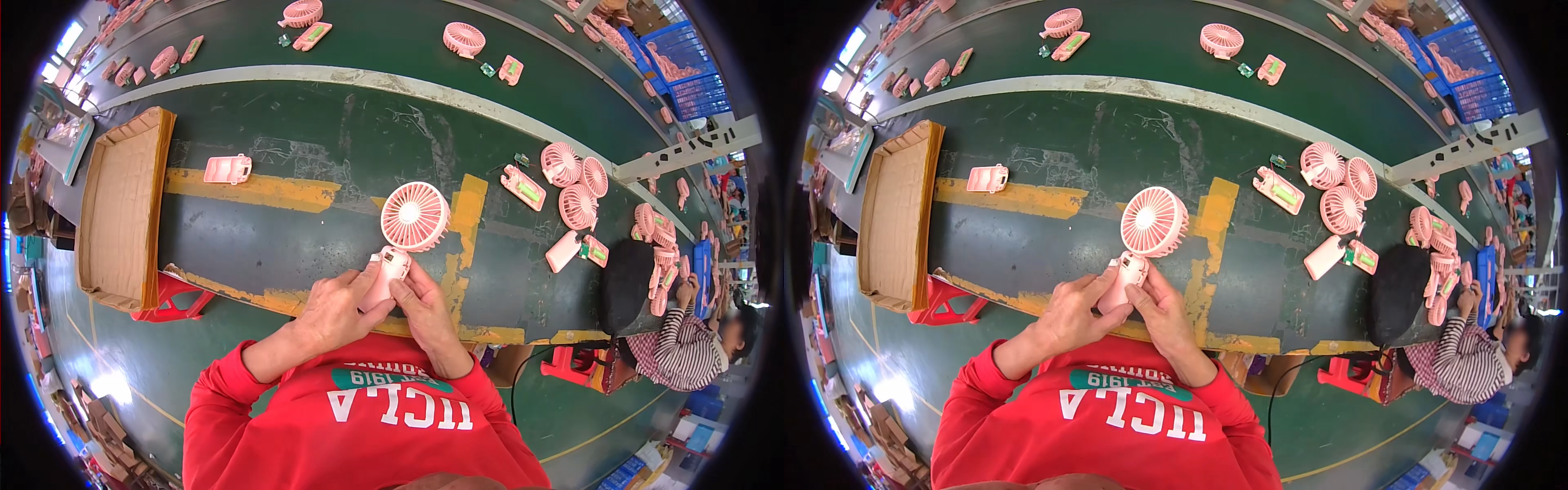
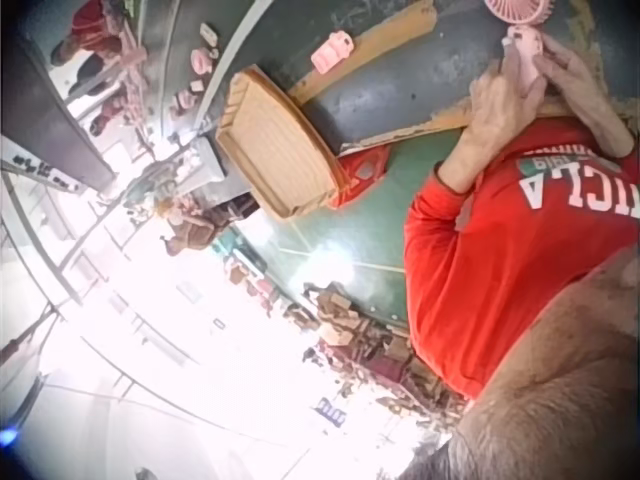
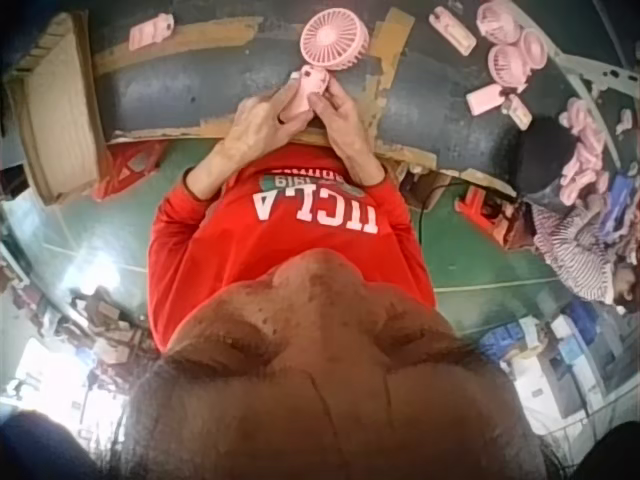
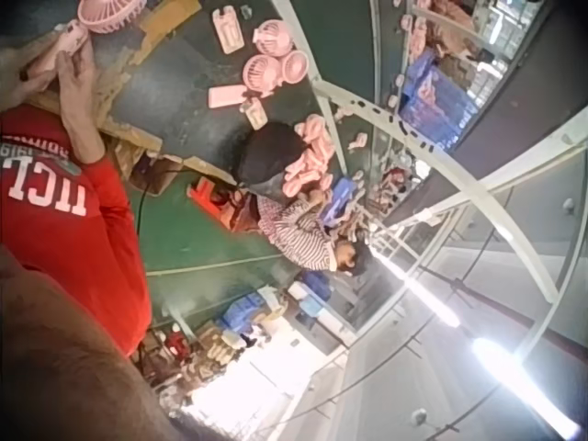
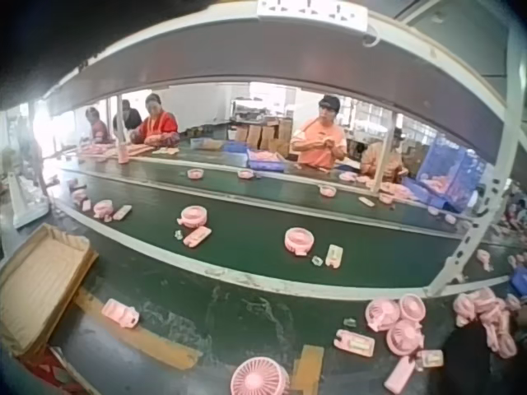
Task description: The person assembles handheld fans by fitting the fan parts and battery components into the handle casing, snapping the outer cover onto the handle, and placing the assembled fans onto the conveyor belt.
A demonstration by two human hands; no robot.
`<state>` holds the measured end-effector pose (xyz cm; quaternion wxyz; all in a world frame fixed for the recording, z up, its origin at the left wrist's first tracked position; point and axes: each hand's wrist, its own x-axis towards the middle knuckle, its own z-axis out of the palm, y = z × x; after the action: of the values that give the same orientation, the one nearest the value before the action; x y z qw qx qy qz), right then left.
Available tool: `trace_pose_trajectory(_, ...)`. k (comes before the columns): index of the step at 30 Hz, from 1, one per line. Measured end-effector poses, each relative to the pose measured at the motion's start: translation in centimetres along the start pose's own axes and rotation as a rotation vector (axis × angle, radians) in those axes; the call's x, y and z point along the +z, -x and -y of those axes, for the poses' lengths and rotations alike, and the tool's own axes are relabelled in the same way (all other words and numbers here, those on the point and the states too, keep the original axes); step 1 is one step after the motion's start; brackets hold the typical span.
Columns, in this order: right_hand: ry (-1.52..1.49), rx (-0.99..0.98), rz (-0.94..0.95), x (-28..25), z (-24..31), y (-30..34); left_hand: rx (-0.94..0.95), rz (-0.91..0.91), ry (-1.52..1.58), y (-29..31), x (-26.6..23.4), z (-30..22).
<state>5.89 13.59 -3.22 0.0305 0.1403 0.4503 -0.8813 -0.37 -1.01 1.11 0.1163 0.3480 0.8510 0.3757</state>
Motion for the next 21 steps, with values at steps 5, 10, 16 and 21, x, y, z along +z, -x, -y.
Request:
trace_pose_trajectory(5,-0.047,0.06,-0.076,0.7,-0.2,-0.2,-0.042,-0.022,-0.199,0.5,1.1,-0.7)
trace_pose_trajectory(10,-0.092,0.039,-0.065,0.7,-0.1,-0.4,-0.041,-0.081,-0.107,0.5,1.0,-0.6)
trace_pose_trajectory(16,-0.177,0.036,0.029,0.7,0.7,-0.3,-0.459,0.233,0.849,0.4,1.6,2.7)
trace_pose_trajectory(21,-0.154,0.017,0.102,0.2,0.9,-0.3,-0.527,0.412,1.088,0.0,1.2,1.9)
